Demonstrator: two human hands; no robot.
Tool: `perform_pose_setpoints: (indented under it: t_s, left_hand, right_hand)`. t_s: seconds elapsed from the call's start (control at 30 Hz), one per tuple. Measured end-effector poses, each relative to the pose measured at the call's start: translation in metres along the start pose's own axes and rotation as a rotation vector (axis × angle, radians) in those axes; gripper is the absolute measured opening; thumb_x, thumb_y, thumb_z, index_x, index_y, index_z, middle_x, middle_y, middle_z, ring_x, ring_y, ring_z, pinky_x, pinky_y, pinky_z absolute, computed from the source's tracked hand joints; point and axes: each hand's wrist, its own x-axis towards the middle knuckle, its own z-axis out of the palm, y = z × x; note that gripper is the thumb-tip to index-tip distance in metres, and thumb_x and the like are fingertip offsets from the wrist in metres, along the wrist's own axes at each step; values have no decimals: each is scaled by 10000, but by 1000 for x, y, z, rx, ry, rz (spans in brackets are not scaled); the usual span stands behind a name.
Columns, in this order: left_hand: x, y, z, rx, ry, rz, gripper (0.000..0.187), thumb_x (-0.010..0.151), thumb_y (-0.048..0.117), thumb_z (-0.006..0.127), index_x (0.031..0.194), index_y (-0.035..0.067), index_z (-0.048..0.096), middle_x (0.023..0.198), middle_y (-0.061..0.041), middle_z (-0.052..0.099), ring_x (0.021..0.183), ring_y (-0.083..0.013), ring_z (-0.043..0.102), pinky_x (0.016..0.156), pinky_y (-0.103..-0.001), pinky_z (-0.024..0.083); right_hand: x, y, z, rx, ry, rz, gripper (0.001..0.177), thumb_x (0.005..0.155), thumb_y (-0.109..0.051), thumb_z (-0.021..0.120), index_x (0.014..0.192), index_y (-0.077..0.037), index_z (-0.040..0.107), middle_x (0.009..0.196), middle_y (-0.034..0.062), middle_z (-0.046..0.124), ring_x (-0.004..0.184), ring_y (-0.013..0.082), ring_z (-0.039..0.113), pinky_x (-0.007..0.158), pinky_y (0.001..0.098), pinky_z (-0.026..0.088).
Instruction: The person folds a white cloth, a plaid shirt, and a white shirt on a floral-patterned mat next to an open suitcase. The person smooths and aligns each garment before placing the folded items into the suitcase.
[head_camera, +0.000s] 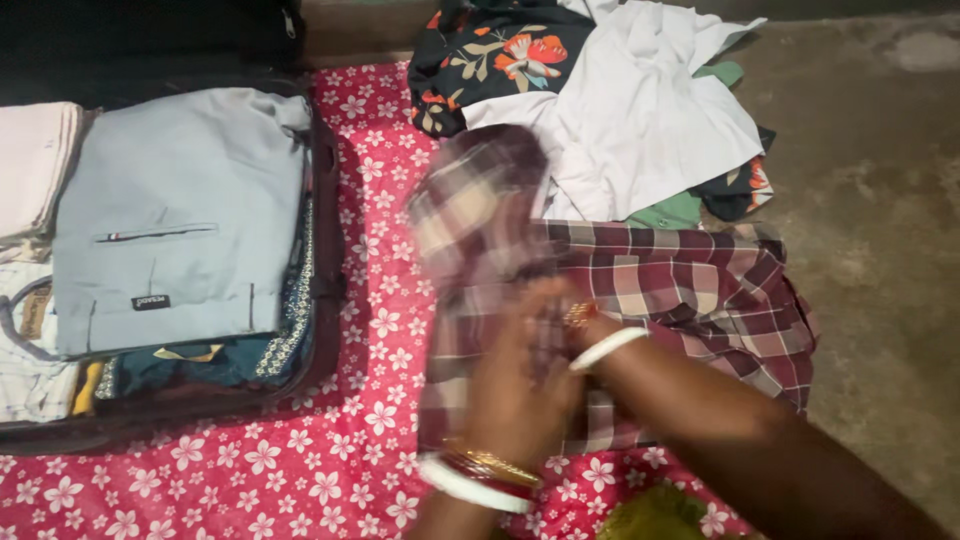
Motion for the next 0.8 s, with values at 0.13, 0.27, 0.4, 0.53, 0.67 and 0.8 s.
perform_pose_setpoints:
  t_s: [0.13, 0.27, 0.4, 0.53, 0.67, 0.8]
  left_hand:
    - [-4, 9, 40, 427, -559, 107, 886, 784, 139, 820, 1544, 188, 368, 1330, -150, 591, 1131, -315, 633, 1007, -417, 494]
    - [1, -11, 60, 558, -578, 69, 684, 807, 201, 814, 1431, 152, 539, 1273, -116, 670, 1162, -265, 654, 1013, -405, 503]
    - [11, -45, 49, 491, -336, -237, 527, 812, 280, 786, 1314, 217, 641, 1262, -25, 686, 1073, -206, 712, 962, -376, 560]
    - [35, -89, 25, 446, 57, 49, 272, 872, 182, 736, 1140, 142, 749, 1148, -84, 735, 1090, -245, 733, 973, -386, 593]
    - [51, -132, 8, 590, 437, 22, 615, 737, 159, 852, 1288, 58, 599, 1285, -191, 618, 1222, -369, 574, 1044, -451, 463]
    - [67, -161, 2, 345, 437, -321, 911, 701, 191, 920, 1440, 25, 415, 1380, -217, 508, 1283, -348, 527, 1062, -424, 448]
  right_hand:
    - [-86, -63, -44, 74, 155, -42, 686, 938, -468, 593, 1492, -90, 446, 1333, 23, 607, 1211, 195, 558, 962, 420, 473]
    - [-141, -76, -102, -39, 562, -65, 804, 948, -603, 553, 1559, -111, 377, 1358, -20, 570, 1232, 169, 516, 954, 448, 449]
    - [-157, -70, -147, -234, 915, -90, 965, 1012, -769, 504, 1689, -128, 254, 1403, -123, 492, 1280, 89, 411, 945, 457, 377]
    - [-150, -63, -154, -757, 660, -54, 660, 863, -279, 794, 1398, 28, 558, 1274, 166, 714, 1198, 224, 632, 999, 352, 462]
    - [-157, -72, -123, -1014, 886, -65, 645, 815, -97, 772, 1409, -75, 523, 1210, 143, 687, 1018, 227, 682, 856, 334, 572]
    - [-166, -81, -79, -1402, 1083, -373, 627, 808, -46, 788, 1379, -85, 534, 1270, 159, 594, 945, 247, 647, 774, 329, 596]
